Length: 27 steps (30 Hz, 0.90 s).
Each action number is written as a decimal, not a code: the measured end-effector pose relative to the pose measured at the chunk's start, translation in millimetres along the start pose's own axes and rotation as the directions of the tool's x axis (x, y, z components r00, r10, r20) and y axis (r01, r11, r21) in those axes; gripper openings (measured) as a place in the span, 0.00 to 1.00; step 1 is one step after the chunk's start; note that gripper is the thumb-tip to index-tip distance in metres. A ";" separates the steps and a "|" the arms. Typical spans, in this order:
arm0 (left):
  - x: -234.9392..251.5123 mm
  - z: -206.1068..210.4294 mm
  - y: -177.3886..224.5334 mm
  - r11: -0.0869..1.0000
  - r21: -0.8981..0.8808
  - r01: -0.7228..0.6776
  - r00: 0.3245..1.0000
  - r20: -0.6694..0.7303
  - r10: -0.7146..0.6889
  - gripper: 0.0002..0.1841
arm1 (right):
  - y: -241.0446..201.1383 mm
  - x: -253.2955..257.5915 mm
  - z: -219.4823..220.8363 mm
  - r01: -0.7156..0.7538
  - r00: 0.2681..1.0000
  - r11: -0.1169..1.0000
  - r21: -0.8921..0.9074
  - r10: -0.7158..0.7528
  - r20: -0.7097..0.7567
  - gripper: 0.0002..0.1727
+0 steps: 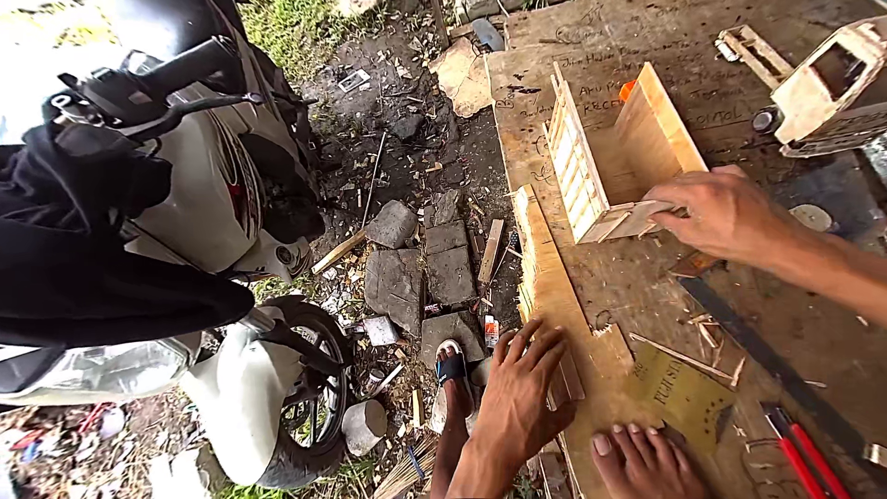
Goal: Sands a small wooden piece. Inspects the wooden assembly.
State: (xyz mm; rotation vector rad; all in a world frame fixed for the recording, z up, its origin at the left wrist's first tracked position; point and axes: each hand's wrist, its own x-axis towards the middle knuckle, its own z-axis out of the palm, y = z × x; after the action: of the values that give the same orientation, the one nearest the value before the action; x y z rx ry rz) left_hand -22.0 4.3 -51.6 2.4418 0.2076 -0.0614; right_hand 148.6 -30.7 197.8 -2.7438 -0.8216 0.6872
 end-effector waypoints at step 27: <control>-2.3 29.2 50.5 0.857 -0.206 0.473 0.742 -0.432 -0.513 0.26 | 72.8 -51.5 50.4 -0.388 0.896 0.851 0.353 0.438 -0.070 0.20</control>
State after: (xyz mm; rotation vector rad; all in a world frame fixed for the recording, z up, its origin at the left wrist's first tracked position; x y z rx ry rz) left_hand -15.6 -52.9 -42.0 2.2100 1.0610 0.3139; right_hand 120.4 -117.1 150.6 -2.6279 -0.0568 0.6127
